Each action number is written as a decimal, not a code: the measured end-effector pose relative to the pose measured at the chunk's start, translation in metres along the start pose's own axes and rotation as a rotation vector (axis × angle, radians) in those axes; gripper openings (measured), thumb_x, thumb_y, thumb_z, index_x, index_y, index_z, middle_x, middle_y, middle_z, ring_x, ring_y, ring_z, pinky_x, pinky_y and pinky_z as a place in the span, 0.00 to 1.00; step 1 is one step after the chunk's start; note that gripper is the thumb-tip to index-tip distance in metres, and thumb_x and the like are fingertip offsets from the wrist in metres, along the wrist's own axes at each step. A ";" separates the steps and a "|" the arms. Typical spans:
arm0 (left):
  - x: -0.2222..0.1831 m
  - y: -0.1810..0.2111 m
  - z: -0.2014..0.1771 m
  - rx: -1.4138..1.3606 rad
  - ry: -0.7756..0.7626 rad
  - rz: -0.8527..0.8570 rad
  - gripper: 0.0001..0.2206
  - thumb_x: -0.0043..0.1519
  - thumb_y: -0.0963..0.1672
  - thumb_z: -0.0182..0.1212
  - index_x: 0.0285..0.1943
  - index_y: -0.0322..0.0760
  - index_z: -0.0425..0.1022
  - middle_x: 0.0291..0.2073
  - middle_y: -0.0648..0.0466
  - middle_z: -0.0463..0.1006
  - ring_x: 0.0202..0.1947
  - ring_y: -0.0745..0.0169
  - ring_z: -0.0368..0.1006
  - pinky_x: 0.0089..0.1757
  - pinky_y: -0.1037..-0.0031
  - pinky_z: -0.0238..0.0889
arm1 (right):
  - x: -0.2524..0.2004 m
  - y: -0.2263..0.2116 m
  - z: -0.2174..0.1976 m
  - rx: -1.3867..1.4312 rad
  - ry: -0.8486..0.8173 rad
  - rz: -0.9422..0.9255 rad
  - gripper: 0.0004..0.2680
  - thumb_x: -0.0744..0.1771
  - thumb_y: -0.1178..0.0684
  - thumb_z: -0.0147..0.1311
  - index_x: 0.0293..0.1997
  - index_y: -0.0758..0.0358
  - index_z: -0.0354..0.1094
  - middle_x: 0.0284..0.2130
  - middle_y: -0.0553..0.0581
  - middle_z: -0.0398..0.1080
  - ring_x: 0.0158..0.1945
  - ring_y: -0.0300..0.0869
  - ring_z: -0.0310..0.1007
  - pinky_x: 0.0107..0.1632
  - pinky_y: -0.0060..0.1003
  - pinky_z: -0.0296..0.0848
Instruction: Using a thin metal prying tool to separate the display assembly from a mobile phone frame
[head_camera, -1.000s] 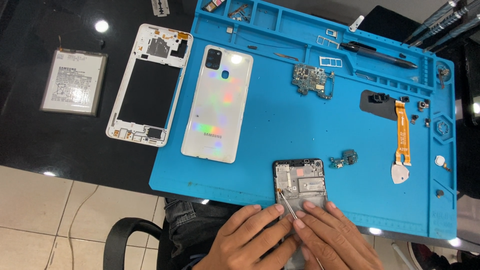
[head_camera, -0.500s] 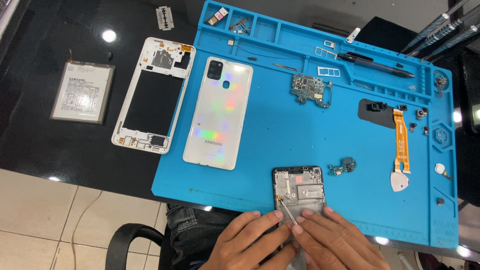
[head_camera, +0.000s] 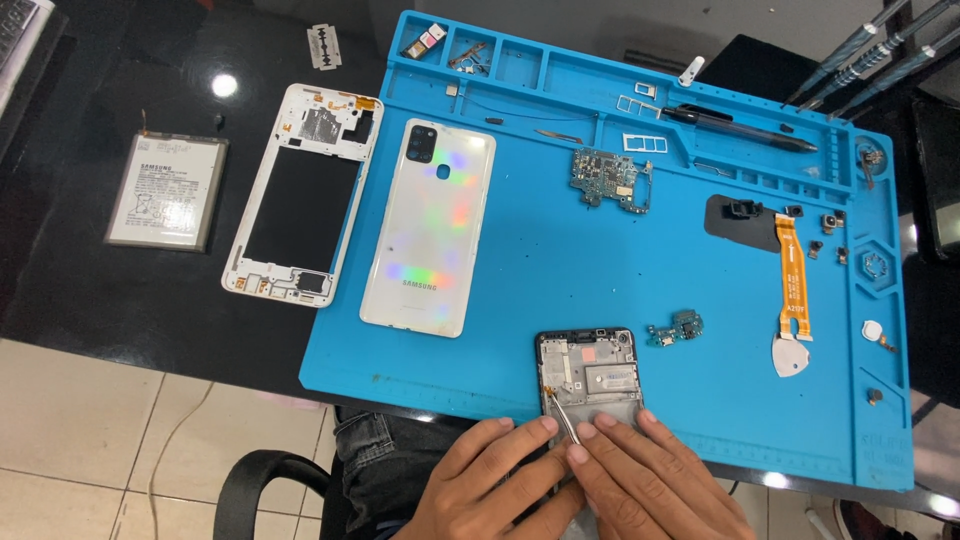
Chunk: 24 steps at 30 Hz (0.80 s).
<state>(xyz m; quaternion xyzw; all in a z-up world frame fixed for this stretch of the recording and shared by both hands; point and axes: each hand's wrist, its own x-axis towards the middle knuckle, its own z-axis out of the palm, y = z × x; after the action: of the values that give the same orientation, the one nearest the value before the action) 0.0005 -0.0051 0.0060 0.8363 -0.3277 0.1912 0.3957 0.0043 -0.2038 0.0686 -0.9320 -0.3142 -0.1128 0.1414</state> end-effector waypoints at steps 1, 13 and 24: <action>0.003 0.001 -0.001 0.000 0.002 -0.001 0.13 0.76 0.47 0.51 0.55 0.45 0.83 0.52 0.53 0.81 0.62 0.49 0.73 0.58 0.54 0.70 | 0.001 0.001 0.000 0.000 -0.001 -0.002 0.12 0.70 0.53 0.45 0.58 0.54 0.72 0.56 0.51 0.76 0.63 0.45 0.73 0.66 0.50 0.70; -0.005 0.002 -0.001 0.010 -0.032 -0.011 0.12 0.76 0.48 0.52 0.59 0.45 0.81 0.59 0.52 0.80 0.64 0.50 0.72 0.60 0.53 0.67 | -0.010 0.010 0.014 0.338 0.081 0.303 0.11 0.67 0.54 0.50 0.53 0.54 0.78 0.52 0.50 0.80 0.59 0.39 0.78 0.67 0.41 0.70; -0.005 0.002 0.003 0.075 0.052 0.012 0.10 0.74 0.48 0.57 0.57 0.46 0.81 0.56 0.52 0.82 0.62 0.51 0.75 0.62 0.56 0.67 | -0.001 0.005 0.005 0.435 0.121 0.365 0.12 0.66 0.52 0.53 0.52 0.57 0.78 0.50 0.53 0.81 0.57 0.44 0.81 0.65 0.44 0.73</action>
<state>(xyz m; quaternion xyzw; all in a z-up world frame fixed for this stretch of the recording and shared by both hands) -0.0044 -0.0068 0.0026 0.8435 -0.3147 0.2274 0.3712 0.0071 -0.2061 0.0628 -0.9124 -0.1492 -0.0710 0.3746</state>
